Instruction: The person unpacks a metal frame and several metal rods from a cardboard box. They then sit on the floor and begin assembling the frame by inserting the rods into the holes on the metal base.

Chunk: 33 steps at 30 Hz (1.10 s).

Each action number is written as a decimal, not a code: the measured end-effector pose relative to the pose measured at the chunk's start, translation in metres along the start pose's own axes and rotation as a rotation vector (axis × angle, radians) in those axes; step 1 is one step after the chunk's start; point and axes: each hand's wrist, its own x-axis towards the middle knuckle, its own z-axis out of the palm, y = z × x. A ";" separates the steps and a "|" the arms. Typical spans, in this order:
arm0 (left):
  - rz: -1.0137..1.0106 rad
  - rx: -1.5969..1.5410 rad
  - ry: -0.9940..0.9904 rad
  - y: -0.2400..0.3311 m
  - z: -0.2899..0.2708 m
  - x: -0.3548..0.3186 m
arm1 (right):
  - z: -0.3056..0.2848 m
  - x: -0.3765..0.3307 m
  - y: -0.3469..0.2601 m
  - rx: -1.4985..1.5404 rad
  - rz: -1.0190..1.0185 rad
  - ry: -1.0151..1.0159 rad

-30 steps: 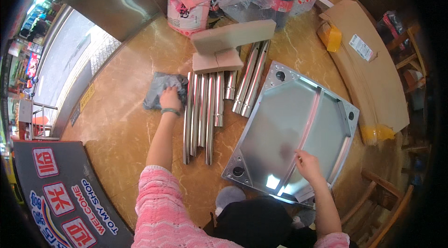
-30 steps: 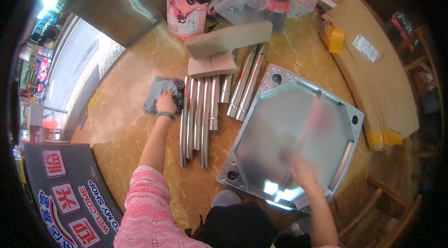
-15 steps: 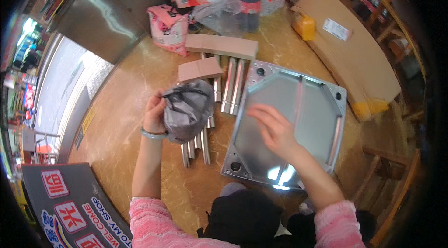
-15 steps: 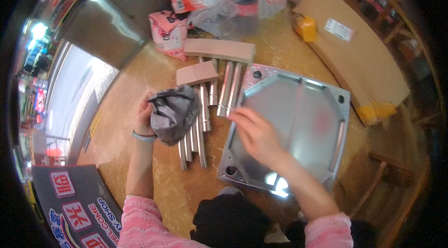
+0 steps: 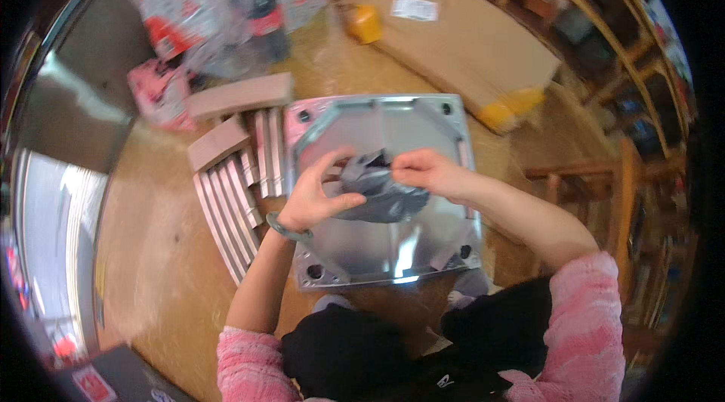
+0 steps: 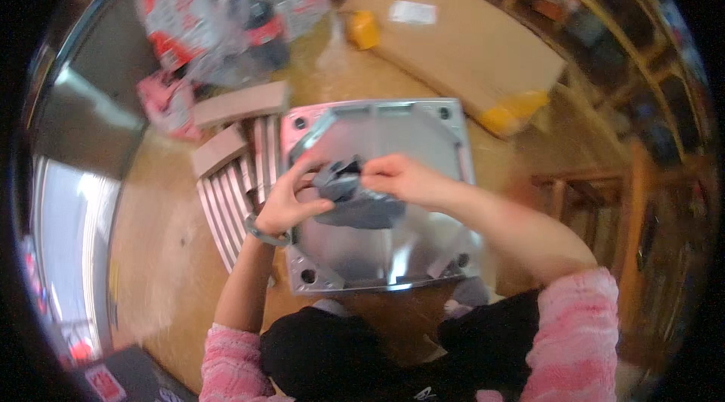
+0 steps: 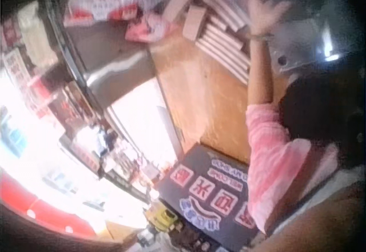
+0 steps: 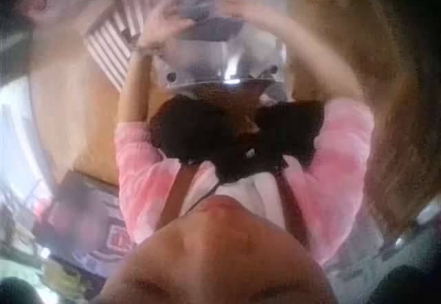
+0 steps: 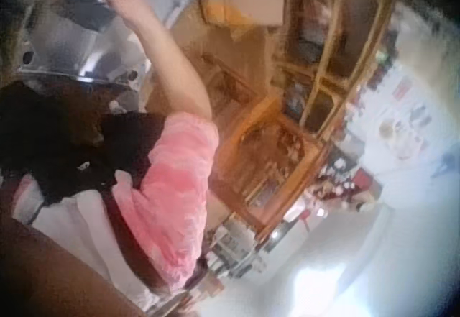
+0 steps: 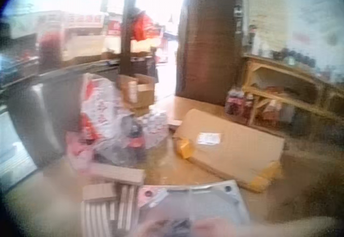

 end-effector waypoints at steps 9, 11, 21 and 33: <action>-0.270 -0.011 0.037 0.005 0.102 0.092 | -0.072 -0.254 -0.058 -1.352 0.036 0.972; -0.209 -0.231 0.036 0.007 0.110 0.114 | -0.081 -0.343 -0.061 -1.439 0.361 1.369; -0.216 -0.863 0.049 -0.052 0.093 0.112 | -0.063 -0.585 -0.140 -2.138 0.734 2.163; -0.320 -0.144 0.041 -0.162 0.063 0.024 | 0.006 -0.882 -0.196 -1.368 1.210 1.790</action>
